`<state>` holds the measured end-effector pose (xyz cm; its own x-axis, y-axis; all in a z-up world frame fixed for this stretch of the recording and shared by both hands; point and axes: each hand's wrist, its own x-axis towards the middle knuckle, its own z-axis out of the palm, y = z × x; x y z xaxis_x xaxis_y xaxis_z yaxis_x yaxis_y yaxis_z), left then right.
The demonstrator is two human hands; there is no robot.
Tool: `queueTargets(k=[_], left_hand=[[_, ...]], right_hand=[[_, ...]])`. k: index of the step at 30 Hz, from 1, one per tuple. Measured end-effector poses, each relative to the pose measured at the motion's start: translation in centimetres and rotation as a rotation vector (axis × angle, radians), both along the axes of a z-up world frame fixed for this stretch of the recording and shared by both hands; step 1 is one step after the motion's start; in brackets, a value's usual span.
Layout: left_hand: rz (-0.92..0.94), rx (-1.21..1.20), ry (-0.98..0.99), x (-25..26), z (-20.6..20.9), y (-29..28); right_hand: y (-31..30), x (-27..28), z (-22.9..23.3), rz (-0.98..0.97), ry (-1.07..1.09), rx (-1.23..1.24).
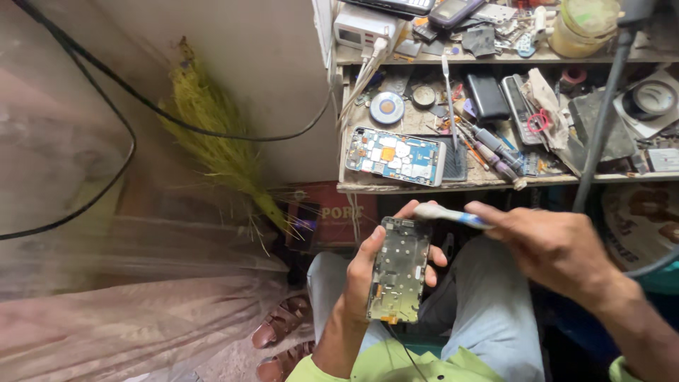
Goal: The person cleans the motherboard and internal chassis of a disassembled mobile phone using a toothbrush and a cotton swab.
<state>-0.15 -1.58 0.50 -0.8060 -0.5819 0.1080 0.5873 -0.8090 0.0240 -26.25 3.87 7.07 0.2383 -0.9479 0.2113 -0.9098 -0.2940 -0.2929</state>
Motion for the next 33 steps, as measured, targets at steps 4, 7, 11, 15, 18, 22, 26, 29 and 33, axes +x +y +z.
queueTargets(k=[4, 7, 11, 15, 18, 22, 26, 29, 33], left_hand=[[0.061, -0.064, -0.101, -0.7, 0.1, 0.4], [0.028, -0.036, -0.092, -0.8, 0.3, 0.5], [0.006, -0.036, -0.046, -0.5, 0.2, 0.5], [-0.02, -0.015, -0.079, -0.5, 0.2, 0.5], [-0.022, -0.009, -0.057, -0.4, 0.0, 0.4], [-0.035, 0.007, -0.053, -0.1, -0.3, 0.5], [-0.041, 0.042, -0.132, -0.2, -0.6, 0.2], [-0.109, 0.107, -0.13, -0.7, -1.3, 0.3], [-0.204, 0.141, -0.13, -1.3, -2.9, 0.9]], right_hand=[[0.1, -0.7, 0.8, 0.007, -0.082, 0.005], [-0.9, -0.1, 0.8, 0.127, -0.067, 0.065], [-2.1, -0.5, 1.8, 0.101, 0.02, 0.04], [-2.7, -0.8, 2.0, 0.175, 0.036, 0.026], [-2.7, -1.1, 2.5, 0.211, -0.003, 0.016], [-2.8, -1.1, 2.0, 0.078, 0.127, 0.101], [-1.1, -3.6, 0.3, 0.001, -0.234, 0.166], [1.4, -3.1, -3.9, -0.166, -0.7, 0.32], [3.3, 0.0, -9.1, -0.352, -1.023, 0.401]])
